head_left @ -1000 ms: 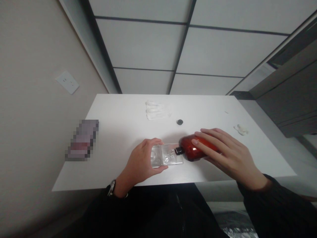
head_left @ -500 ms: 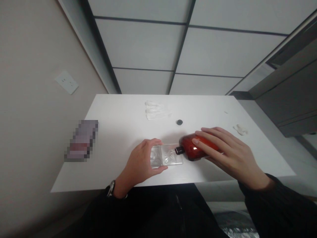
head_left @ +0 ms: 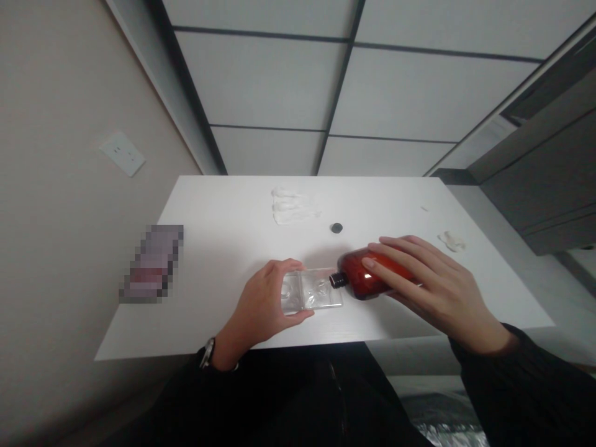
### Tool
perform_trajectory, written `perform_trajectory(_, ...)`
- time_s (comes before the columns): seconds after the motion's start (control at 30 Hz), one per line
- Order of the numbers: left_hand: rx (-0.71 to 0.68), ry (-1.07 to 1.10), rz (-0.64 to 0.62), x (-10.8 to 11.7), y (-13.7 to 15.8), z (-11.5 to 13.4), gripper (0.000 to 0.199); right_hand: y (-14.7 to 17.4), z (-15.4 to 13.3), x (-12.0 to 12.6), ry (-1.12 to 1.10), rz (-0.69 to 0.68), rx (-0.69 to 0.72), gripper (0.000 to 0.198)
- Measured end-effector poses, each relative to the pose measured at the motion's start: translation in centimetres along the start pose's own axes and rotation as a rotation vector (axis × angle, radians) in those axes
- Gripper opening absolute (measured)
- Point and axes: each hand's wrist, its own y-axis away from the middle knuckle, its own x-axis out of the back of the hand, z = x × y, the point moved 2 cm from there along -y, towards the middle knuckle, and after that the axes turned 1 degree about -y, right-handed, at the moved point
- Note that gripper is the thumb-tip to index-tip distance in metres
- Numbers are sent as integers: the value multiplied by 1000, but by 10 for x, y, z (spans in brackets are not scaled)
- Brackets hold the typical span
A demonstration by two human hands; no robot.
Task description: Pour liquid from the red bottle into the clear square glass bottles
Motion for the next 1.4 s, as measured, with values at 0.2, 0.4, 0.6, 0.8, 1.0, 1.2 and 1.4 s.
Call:
perform_trajectory(0.2, -1, -1, -14, 0, 0, 1, 78, 0, 1, 1, 4, -6, -1, 57)
perform_trajectory(0.4, 8, -12, -40, 1, 0, 1, 73, 0, 1, 1, 4, 3, -1, 56)
perform_trajectory(0.6, -82, -21, -59, 4, -4, 4, 54, 0, 1, 1, -1, -1, -1, 54)
perform_trajectory(0.8, -86, -30, -67, 4, -5, 5, 45, 0, 1, 1, 4, -3, -1, 56)
perform_trajectory(1.0, -95, -28, -62, 4, -5, 5, 47, -1, 1, 2, 0, -2, 9, 57)
perform_trajectory(1.2, -42, -21, -62, 3, -4, 4, 62, -2, 1, 2, 3, -4, 14, 56)
perform_trajectory(1.4, 49, 3, -50, 2, -2, 3, 72, 0, 2, 1, 5, -19, 16, 57)
